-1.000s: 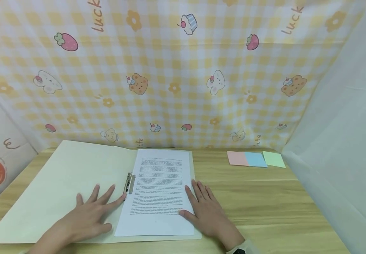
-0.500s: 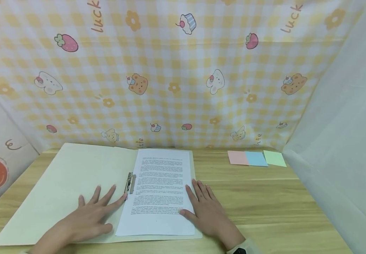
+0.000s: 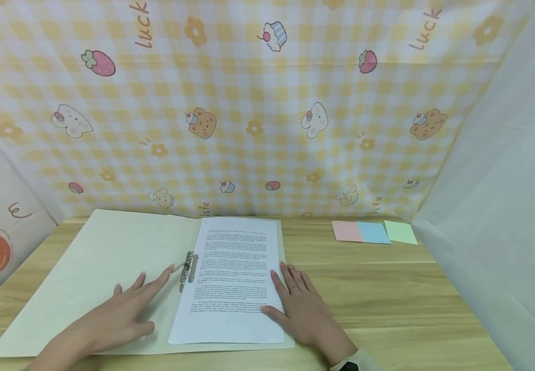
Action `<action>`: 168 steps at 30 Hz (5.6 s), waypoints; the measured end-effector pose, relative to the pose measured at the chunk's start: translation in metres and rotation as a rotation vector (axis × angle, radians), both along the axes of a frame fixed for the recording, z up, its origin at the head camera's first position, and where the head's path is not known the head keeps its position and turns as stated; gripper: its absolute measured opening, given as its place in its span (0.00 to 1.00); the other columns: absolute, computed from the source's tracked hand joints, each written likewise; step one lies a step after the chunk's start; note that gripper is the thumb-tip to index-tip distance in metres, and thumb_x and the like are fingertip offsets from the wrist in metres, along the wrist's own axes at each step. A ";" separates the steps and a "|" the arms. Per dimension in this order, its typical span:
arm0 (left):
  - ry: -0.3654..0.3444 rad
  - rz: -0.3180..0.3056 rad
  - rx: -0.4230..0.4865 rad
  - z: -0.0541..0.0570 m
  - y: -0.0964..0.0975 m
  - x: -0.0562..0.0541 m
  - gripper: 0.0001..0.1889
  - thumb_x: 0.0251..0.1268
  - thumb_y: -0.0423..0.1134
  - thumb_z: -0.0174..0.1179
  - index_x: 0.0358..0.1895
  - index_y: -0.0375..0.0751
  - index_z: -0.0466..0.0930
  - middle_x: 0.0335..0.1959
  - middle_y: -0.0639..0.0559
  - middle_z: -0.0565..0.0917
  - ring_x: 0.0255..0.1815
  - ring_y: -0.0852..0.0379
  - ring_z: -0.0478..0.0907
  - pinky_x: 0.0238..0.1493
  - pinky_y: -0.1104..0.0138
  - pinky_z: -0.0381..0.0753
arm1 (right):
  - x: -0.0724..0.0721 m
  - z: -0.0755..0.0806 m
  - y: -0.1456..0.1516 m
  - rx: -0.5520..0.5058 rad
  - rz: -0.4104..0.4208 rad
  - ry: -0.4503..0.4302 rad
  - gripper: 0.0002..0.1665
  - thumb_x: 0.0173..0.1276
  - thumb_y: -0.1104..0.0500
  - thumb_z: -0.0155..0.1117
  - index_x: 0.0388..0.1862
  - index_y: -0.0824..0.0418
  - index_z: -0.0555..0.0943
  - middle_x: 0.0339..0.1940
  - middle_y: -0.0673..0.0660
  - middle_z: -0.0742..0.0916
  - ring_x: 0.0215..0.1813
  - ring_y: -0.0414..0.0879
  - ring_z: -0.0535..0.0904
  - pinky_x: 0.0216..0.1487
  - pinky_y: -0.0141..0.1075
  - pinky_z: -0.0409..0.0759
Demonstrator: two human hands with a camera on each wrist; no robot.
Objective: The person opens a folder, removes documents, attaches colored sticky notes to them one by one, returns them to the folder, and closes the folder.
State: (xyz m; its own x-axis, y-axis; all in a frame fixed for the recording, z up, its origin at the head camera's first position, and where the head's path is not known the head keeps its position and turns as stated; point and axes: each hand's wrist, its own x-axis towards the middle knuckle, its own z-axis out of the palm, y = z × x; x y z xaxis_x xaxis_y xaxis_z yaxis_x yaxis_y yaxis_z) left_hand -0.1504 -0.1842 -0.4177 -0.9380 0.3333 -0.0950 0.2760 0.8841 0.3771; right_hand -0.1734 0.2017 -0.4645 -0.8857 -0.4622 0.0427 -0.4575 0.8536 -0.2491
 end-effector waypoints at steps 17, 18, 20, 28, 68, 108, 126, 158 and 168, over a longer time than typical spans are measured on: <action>0.113 0.006 -0.182 0.024 0.025 -0.034 0.48 0.66 0.36 0.61 0.83 0.42 0.39 0.22 0.50 0.80 0.25 0.49 0.79 0.30 0.58 0.78 | -0.002 0.001 0.001 -0.004 -0.011 0.012 0.47 0.78 0.30 0.43 0.83 0.56 0.53 0.86 0.60 0.52 0.86 0.58 0.45 0.84 0.57 0.45; 0.119 0.001 -0.189 0.026 0.025 -0.037 0.49 0.65 0.36 0.62 0.83 0.40 0.40 0.18 0.54 0.75 0.21 0.54 0.73 0.26 0.62 0.72 | -0.002 0.001 0.001 -0.005 -0.008 0.014 0.47 0.77 0.30 0.43 0.83 0.56 0.53 0.86 0.60 0.52 0.86 0.58 0.45 0.84 0.57 0.45; 0.105 0.008 -0.197 0.028 0.024 -0.044 0.48 0.66 0.36 0.61 0.83 0.41 0.40 0.16 0.54 0.71 0.18 0.57 0.66 0.24 0.65 0.65 | -0.002 0.000 0.001 -0.004 -0.004 0.016 0.47 0.78 0.30 0.43 0.83 0.56 0.53 0.86 0.60 0.52 0.86 0.58 0.45 0.84 0.58 0.45; 0.055 0.037 -0.208 0.034 0.020 -0.075 0.41 0.69 0.37 0.57 0.83 0.47 0.48 0.14 0.52 0.68 0.17 0.57 0.63 0.23 0.66 0.63 | -0.001 -0.002 0.000 -0.005 0.004 0.027 0.47 0.78 0.30 0.43 0.83 0.57 0.54 0.85 0.61 0.53 0.86 0.59 0.46 0.83 0.58 0.46; 0.091 0.030 -0.125 -0.001 0.029 -0.120 0.29 0.71 0.38 0.53 0.73 0.34 0.67 0.76 0.34 0.67 0.80 0.24 0.46 0.77 0.30 0.40 | -0.002 -0.003 0.002 0.010 -0.004 0.035 0.47 0.77 0.31 0.44 0.83 0.56 0.54 0.85 0.61 0.54 0.86 0.59 0.47 0.84 0.57 0.46; 0.238 -0.097 -0.287 -0.021 0.030 0.041 0.24 0.66 0.52 0.63 0.62 0.48 0.82 0.63 0.48 0.84 0.71 0.37 0.73 0.72 0.30 0.57 | -0.006 0.000 -0.001 -0.166 -0.041 -0.007 0.50 0.72 0.30 0.54 0.81 0.59 0.61 0.84 0.62 0.60 0.84 0.61 0.54 0.82 0.60 0.52; 0.176 -0.071 -0.232 -0.026 0.025 0.039 0.26 0.67 0.54 0.63 0.65 0.50 0.80 0.66 0.48 0.81 0.74 0.37 0.70 0.73 0.30 0.53 | 0.025 0.023 -0.058 -0.037 0.158 0.039 0.48 0.69 0.20 0.42 0.79 0.44 0.65 0.83 0.58 0.63 0.83 0.63 0.58 0.77 0.60 0.64; 0.194 -0.089 -0.259 -0.031 0.015 0.040 0.30 0.65 0.56 0.63 0.66 0.45 0.79 0.69 0.56 0.79 0.74 0.45 0.71 0.74 0.35 0.57 | 0.024 0.001 -0.036 0.048 0.185 0.009 0.39 0.77 0.27 0.35 0.82 0.34 0.52 0.86 0.52 0.55 0.86 0.59 0.47 0.79 0.67 0.49; 0.245 -0.107 -0.277 -0.032 0.000 0.040 0.29 0.65 0.56 0.64 0.66 0.47 0.79 0.68 0.55 0.80 0.72 0.45 0.74 0.71 0.36 0.63 | 0.024 -0.001 -0.019 0.008 0.169 -0.006 0.39 0.77 0.27 0.38 0.82 0.33 0.51 0.86 0.50 0.54 0.86 0.59 0.45 0.83 0.57 0.34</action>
